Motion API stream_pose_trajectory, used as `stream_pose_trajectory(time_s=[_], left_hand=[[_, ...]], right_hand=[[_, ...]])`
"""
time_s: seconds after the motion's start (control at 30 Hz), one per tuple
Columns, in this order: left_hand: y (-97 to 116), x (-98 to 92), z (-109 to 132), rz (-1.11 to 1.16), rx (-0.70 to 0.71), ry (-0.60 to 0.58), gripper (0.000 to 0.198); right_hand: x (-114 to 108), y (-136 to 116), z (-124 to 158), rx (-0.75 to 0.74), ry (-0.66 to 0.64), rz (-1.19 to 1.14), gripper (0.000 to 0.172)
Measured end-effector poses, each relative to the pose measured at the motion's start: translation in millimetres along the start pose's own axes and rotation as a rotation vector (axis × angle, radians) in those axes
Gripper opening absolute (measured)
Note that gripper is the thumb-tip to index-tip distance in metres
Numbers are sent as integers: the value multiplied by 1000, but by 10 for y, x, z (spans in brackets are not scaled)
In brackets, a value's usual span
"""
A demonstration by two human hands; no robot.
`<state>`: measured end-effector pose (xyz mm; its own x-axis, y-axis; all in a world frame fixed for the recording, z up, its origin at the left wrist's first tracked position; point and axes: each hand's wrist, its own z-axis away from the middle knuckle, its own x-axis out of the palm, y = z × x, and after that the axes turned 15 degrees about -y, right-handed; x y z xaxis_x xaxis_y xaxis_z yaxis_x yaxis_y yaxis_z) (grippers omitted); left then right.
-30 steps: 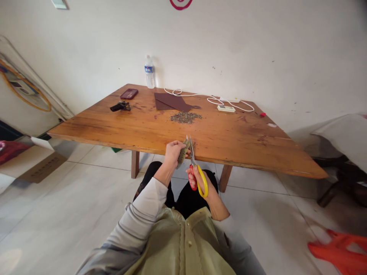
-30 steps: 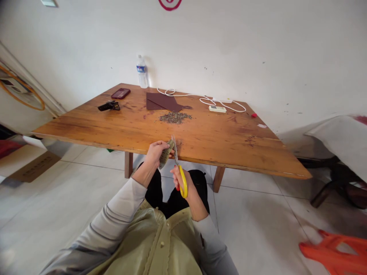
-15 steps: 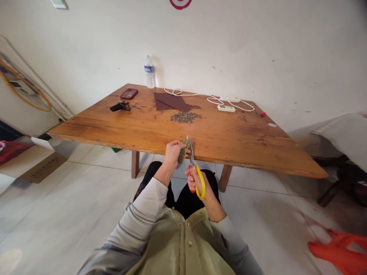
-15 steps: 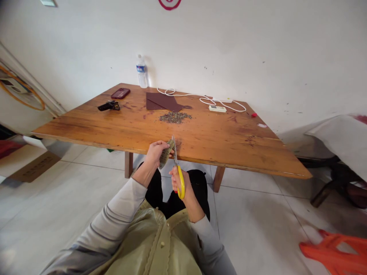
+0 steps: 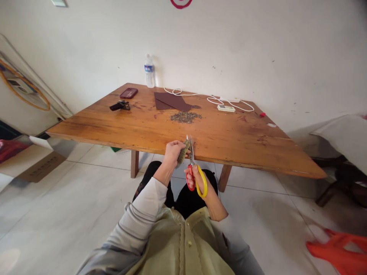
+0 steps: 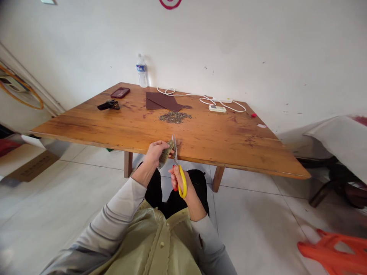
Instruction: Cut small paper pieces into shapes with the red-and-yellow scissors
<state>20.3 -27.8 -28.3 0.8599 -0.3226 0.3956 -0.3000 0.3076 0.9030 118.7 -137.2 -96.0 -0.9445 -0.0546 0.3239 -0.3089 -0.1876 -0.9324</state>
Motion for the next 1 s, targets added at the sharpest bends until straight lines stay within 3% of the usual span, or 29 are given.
stream_pose_trajectory(time_s=[0.33, 1.0], left_hand=[[-23, -49, -61, -11, 1, -12, 16], [73, -36, 5, -62, -27, -54, 11]], right_hand=[[-44, 17, -19, 55, 19, 20, 72], [-99, -15, 6, 45, 1, 34, 76]])
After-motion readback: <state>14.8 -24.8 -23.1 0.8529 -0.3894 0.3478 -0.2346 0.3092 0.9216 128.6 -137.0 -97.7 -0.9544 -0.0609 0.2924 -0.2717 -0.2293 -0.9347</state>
